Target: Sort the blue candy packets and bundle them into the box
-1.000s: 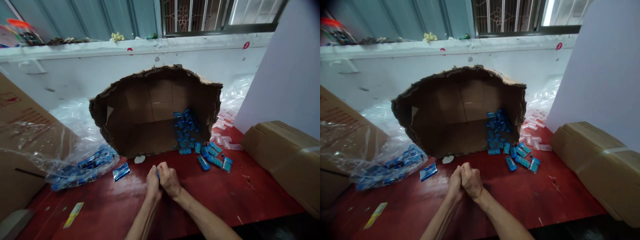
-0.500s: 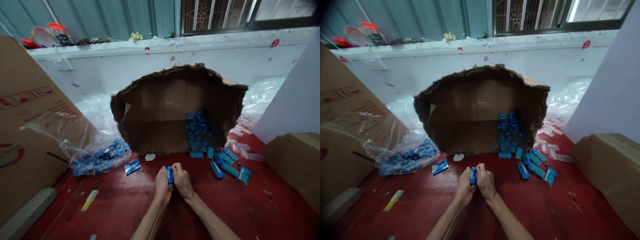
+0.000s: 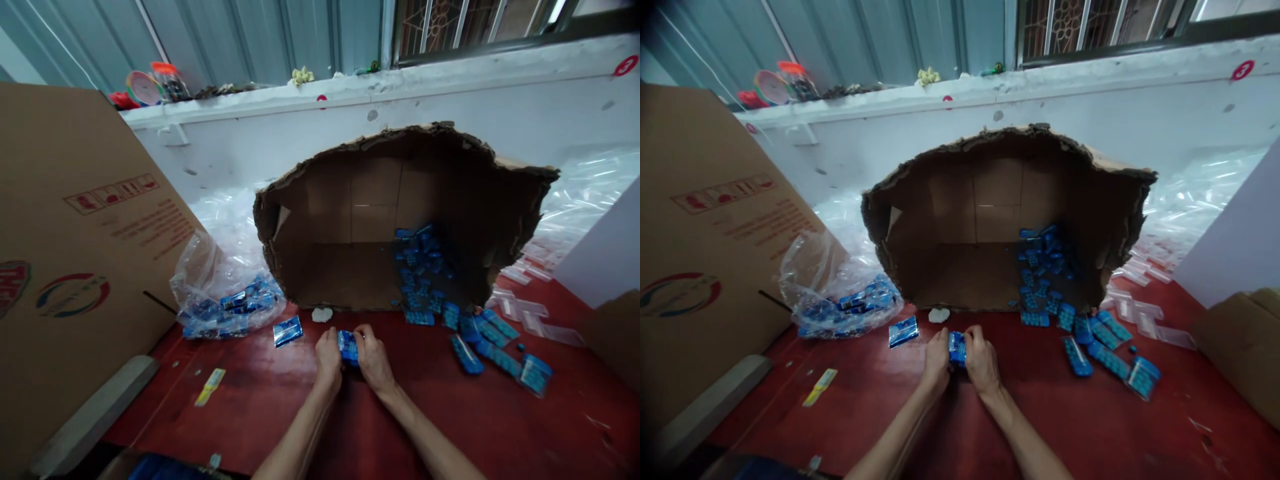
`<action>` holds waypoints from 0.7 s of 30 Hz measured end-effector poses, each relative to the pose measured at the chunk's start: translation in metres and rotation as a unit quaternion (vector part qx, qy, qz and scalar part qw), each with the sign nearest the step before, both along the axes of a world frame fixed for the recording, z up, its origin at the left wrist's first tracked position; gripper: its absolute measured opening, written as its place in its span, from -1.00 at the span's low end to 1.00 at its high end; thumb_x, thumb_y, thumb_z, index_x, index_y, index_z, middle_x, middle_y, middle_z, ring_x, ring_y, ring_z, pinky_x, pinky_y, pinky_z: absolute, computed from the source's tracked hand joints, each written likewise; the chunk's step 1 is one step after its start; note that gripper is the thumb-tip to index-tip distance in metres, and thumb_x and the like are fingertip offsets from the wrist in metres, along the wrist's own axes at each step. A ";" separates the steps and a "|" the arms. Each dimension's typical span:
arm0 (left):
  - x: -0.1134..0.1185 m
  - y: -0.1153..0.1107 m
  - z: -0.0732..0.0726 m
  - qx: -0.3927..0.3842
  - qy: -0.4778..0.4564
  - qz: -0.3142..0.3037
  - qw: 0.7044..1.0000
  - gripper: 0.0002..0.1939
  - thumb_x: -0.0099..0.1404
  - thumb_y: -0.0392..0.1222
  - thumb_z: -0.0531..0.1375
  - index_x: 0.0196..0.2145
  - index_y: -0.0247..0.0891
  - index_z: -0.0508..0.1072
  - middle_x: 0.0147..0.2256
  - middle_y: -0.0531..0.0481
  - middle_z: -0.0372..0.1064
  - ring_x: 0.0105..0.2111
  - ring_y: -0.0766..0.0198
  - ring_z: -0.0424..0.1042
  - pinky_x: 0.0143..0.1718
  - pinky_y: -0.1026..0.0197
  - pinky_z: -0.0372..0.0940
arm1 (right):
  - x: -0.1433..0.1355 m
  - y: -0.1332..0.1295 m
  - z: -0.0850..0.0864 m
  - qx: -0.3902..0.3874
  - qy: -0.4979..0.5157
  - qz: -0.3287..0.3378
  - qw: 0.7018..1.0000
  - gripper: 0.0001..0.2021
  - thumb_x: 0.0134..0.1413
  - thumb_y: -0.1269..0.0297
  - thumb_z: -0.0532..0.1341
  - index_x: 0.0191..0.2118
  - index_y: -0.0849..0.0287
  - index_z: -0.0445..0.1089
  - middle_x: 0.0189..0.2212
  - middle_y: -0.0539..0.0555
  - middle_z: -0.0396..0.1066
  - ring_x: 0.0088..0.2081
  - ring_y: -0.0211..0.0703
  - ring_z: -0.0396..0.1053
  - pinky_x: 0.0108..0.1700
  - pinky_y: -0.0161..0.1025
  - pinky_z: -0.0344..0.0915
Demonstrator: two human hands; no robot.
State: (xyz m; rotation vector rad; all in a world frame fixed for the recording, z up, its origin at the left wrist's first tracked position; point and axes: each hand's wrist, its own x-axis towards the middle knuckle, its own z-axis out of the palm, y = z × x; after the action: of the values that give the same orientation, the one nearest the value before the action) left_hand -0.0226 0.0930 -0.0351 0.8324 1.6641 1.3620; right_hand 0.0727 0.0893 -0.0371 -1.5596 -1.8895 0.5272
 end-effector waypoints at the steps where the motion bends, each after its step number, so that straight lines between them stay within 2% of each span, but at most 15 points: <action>1: -0.002 0.004 -0.001 -0.004 0.019 -0.006 1.000 -0.70 0.08 0.02 0.01 -0.64 -0.22 0.20 -0.74 0.19 0.03 -0.75 0.40 0.06 -0.71 0.32 -0.02 | -0.001 0.003 -0.001 -0.007 -0.014 -0.003 1.000 -0.77 0.19 0.31 -0.18 -0.27 0.15 0.19 -0.45 0.05 0.43 -0.44 -0.20 0.43 -0.47 -0.38 0.15; 3: -0.005 0.013 0.000 -0.008 0.064 -0.025 0.998 -0.73 0.08 -0.02 0.03 -0.63 -0.24 0.25 -0.74 0.15 0.09 -0.72 0.37 0.14 -0.68 0.31 0.02 | -0.001 0.009 -0.002 -0.024 -0.051 -0.014 0.998 -0.77 0.18 0.29 -0.16 -0.24 0.16 0.20 -0.48 0.08 0.44 -0.45 -0.15 0.43 -0.49 -0.35 0.14; 6: -0.012 0.018 0.008 -0.003 0.142 -0.060 0.988 -0.80 0.08 -0.10 0.06 -0.56 -0.26 0.34 -0.66 0.04 0.24 -0.59 0.28 0.29 -0.54 0.28 0.13 | 0.000 0.014 -0.003 -0.044 -0.108 -0.031 0.993 -0.76 0.17 0.28 -0.15 -0.23 0.18 0.22 -0.52 0.14 0.44 -0.47 -0.06 0.42 -0.51 -0.31 0.12; 9: -0.026 0.008 0.017 0.008 0.215 -0.082 0.973 -0.81 0.08 -0.15 0.08 -0.37 -0.26 0.41 -0.46 -0.08 0.37 -0.36 0.17 0.34 -0.31 0.19 0.16 | -0.001 0.015 -0.005 -0.054 -0.152 -0.038 0.986 -0.78 0.16 0.28 -0.12 -0.25 0.18 0.23 -0.51 0.16 0.44 -0.47 -0.08 0.41 -0.50 -0.31 0.12; 11: -0.042 -0.005 0.017 0.018 0.297 -0.088 0.951 -0.74 0.12 -0.17 0.04 -0.24 -0.25 0.39 -0.28 -0.15 0.36 -0.18 0.10 0.27 -0.15 0.11 0.09 | -0.002 0.014 -0.006 -0.057 -0.172 -0.039 0.983 -0.79 0.16 0.27 -0.10 -0.24 0.17 0.24 -0.46 0.15 0.43 -0.45 -0.11 0.41 -0.49 -0.33 0.13; 13: -0.062 -0.016 0.011 0.011 0.493 -0.093 0.865 -0.69 0.17 -0.15 -0.02 -0.18 -0.27 0.37 -0.15 -0.22 0.29 -0.08 0.02 0.17 -0.10 0.01 0.05 | -0.004 0.012 -0.006 -0.057 -0.186 -0.036 0.980 -0.78 0.16 0.24 -0.09 -0.24 0.14 0.25 -0.39 0.13 0.41 -0.44 -0.16 0.41 -0.49 -0.35 0.13; 15: -0.082 -0.021 0.003 -0.030 0.606 -0.073 0.792 -0.65 0.19 -0.14 -0.06 -0.14 -0.28 0.34 -0.09 -0.24 0.23 -0.06 -0.03 0.13 -0.13 -0.04 0.09 | -0.005 0.012 -0.005 -0.055 -0.195 -0.030 0.979 -0.75 0.15 0.19 -0.10 -0.25 0.10 0.27 -0.32 0.10 0.37 -0.45 -0.18 0.40 -0.50 -0.36 0.13; 16: -0.090 -0.020 -0.001 -0.040 0.637 -0.078 0.766 -0.64 0.19 -0.14 -0.07 -0.11 -0.29 0.33 -0.06 -0.25 0.21 -0.05 -0.03 0.12 -0.14 -0.04 0.10 | -0.004 0.012 -0.004 -0.054 -0.198 -0.027 0.978 -0.74 0.15 0.16 -0.11 -0.25 0.08 0.28 -0.30 0.09 0.35 -0.46 -0.19 0.40 -0.51 -0.36 0.13; 18: -0.102 -0.014 -0.006 -0.040 0.667 -0.103 0.737 -0.61 0.20 -0.15 -0.08 -0.08 -0.31 0.31 -0.04 -0.26 0.20 -0.04 -0.04 0.11 -0.14 -0.02 0.12 | -0.003 0.012 -0.001 -0.051 -0.204 -0.021 0.977 -0.70 0.15 0.12 -0.13 -0.23 0.04 0.29 -0.28 0.07 0.31 -0.44 -0.19 0.39 -0.51 -0.35 0.14; 21: -0.105 -0.002 -0.003 -0.031 0.671 -0.106 0.733 -0.61 0.21 -0.16 -0.09 -0.06 -0.31 0.31 -0.03 -0.27 0.19 -0.02 -0.07 0.10 -0.16 -0.03 0.14 | -0.001 0.012 0.002 -0.042 -0.209 -0.015 0.977 -0.67 0.16 0.08 -0.16 -0.10 -0.03 0.24 -0.23 0.07 0.26 -0.37 -0.19 0.38 -0.45 -0.35 0.16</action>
State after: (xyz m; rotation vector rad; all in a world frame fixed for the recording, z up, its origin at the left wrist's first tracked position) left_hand -0.1274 0.0909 -0.0382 2.1877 2.4396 0.3650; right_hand 0.0720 0.1012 -0.0353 -1.8650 -2.1691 0.2817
